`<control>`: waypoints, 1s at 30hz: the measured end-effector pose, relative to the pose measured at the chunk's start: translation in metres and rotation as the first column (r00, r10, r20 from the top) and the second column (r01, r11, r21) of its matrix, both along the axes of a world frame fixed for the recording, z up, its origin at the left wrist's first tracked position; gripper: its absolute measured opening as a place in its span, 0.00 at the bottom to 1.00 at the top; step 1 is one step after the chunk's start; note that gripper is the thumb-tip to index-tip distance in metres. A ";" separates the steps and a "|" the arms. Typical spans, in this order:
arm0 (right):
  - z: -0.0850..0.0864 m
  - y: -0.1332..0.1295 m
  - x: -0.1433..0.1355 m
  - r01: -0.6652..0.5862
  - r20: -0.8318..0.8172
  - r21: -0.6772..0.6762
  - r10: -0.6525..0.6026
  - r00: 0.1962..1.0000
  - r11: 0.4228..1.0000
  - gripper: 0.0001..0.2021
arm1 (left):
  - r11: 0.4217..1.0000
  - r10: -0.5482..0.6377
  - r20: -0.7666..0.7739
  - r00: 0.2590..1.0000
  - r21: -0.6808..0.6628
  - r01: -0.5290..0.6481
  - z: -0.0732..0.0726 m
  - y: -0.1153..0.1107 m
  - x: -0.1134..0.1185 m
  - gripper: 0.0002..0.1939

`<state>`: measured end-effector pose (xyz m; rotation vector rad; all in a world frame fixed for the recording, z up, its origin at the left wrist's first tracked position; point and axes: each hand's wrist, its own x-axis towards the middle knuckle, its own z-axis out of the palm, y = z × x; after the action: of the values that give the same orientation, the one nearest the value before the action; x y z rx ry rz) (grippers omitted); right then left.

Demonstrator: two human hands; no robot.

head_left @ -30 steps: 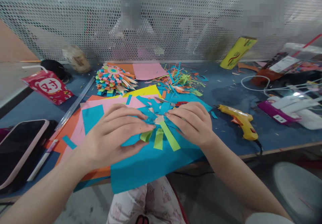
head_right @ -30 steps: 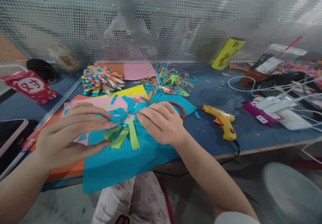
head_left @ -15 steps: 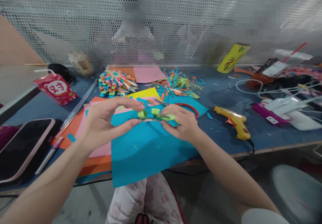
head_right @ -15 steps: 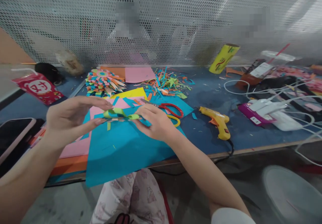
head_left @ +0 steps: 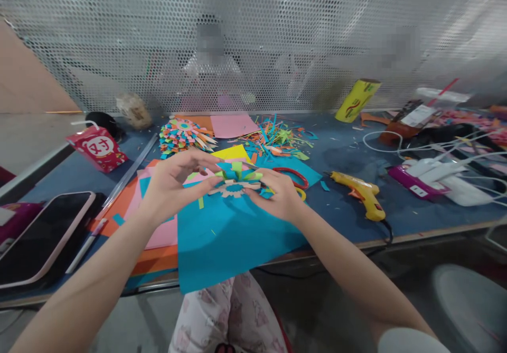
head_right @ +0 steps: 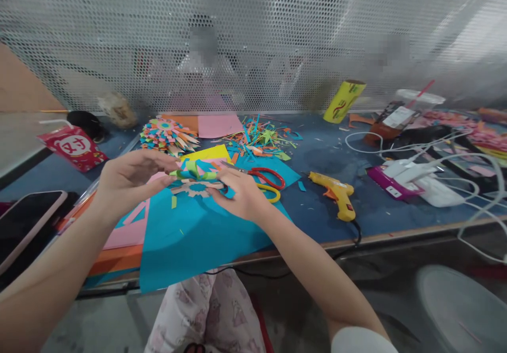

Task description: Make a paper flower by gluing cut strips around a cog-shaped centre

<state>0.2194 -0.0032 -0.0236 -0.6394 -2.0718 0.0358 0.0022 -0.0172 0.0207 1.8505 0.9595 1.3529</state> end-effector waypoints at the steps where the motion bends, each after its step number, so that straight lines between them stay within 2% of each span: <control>1: 0.000 0.000 0.000 0.002 0.005 -0.002 -0.001 1.000 1.000 0.04 | 1.000 0.010 0.012 1.000 -0.018 -0.010 0.001 0.000 0.001 0.11; 8: -0.002 -0.001 0.000 -0.007 0.008 -0.014 0.007 1.000 1.000 0.04 | 0.994 0.030 0.121 0.992 -0.104 -0.018 0.004 0.001 0.006 0.12; 16: -0.003 -0.001 0.001 0.005 0.007 0.029 -0.006 1.000 1.000 0.04 | 0.996 0.024 0.092 0.995 -0.087 -0.016 0.002 0.003 0.005 0.12; 19: -0.005 0.003 0.007 0.078 0.024 0.147 -0.082 0.996 0.986 0.02 | 0.997 0.047 0.118 0.992 -0.066 -0.039 0.001 0.004 -0.001 0.12; 22: -0.004 0.006 0.017 0.214 0.053 0.370 -0.250 0.967 0.904 0.09 | 0.985 0.045 0.139 0.989 -0.174 -0.020 -0.001 0.004 -0.009 0.16; 24: -0.002 0.005 0.023 0.303 0.000 0.506 -0.351 0.936 0.808 0.12 | 0.920 -0.033 0.128 0.991 -0.384 0.080 -0.005 0.002 -0.009 0.19; 26: 0.001 0.002 0.025 0.363 -0.063 0.592 -0.408 0.911 0.720 0.12 | 0.784 -0.101 0.167 0.981 -0.594 0.182 -0.010 -0.002 -0.004 0.24; 27: 0.002 0.000 0.025 0.376 -0.075 0.621 -0.426 0.902 0.687 0.12 | 0.724 -0.101 0.206 0.973 -0.655 0.214 -0.012 -0.005 0.000 0.25; 28: 0.003 -0.002 0.024 0.376 -0.071 0.646 -0.438 0.896 0.664 0.12 | 0.691 -0.081 0.251 0.965 -0.683 0.236 -0.014 -0.007 0.004 0.26; 30: 0.004 -0.006 0.022 0.348 -0.030 0.683 -0.451 0.892 0.642 0.12 | 0.674 -0.010 0.328 0.945 -0.696 0.249 -0.017 -0.011 0.012 0.26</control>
<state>0.2414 -0.0095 -0.0195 -0.6265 -1.8317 -1.0180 0.0142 -0.0284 0.0040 1.0322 0.9844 0.9097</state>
